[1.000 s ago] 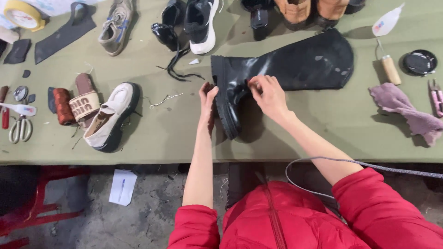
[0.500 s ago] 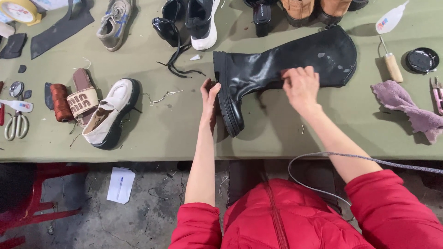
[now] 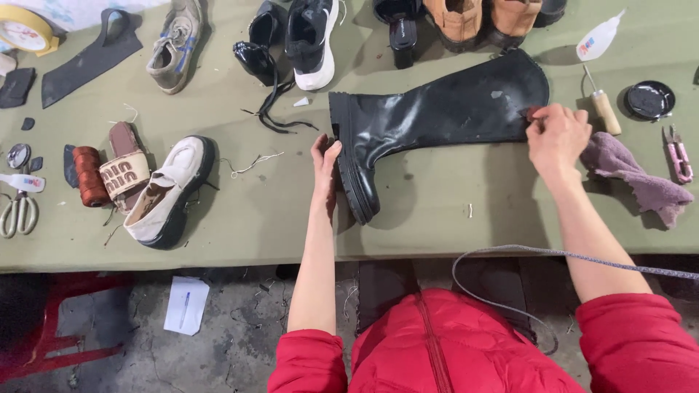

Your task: The person cleans a black leather boot on a workbench using a small sponge. They wipe the boot's surface thoroughly, rotating it to clean different sides, and then place it back on the table.

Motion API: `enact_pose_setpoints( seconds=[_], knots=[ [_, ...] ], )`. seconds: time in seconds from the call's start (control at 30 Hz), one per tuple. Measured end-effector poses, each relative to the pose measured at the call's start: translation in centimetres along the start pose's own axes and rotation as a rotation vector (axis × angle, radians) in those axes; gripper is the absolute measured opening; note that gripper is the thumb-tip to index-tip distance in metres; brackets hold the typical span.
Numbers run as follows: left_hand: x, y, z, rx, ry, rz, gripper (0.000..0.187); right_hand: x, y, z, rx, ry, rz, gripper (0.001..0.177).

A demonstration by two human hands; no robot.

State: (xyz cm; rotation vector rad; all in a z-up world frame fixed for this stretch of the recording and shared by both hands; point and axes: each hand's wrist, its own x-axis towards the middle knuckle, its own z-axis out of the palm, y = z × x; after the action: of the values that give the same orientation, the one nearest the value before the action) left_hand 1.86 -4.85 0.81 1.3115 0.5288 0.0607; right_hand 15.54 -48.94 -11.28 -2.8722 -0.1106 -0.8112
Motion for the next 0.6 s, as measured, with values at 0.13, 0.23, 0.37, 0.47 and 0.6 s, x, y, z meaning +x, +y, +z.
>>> enact_pose_setpoints(
  seconds=[0.13,0.23,0.37,0.47,0.6],
  knots=[
    [-1.0,-0.7,0.0,0.051,-0.013,0.163,0.093,2.1,-7.0,2.1,0.241,0.085,-0.009,0.016],
    [-1.4,-0.4,0.2,0.030,-0.014,0.153,0.091,2.3,-16.1,0.0,0.428,0.014,-0.145,0.010],
    [0.4,-2.0,-0.7,0.037,-0.016,0.161,0.092,1.0,-22.5,1.2,0.401,-0.038,-0.377,0.011],
    [0.6,-2.1,-1.0,0.052,-0.020,0.161,0.094,0.9,-21.5,3.0,0.290,-0.042,-0.415,0.012],
    [0.4,-1.9,-0.8,0.068,-0.021,0.153,0.093,2.5,-15.8,2.4,0.093,-0.047,-0.360,0.013]
  ],
)
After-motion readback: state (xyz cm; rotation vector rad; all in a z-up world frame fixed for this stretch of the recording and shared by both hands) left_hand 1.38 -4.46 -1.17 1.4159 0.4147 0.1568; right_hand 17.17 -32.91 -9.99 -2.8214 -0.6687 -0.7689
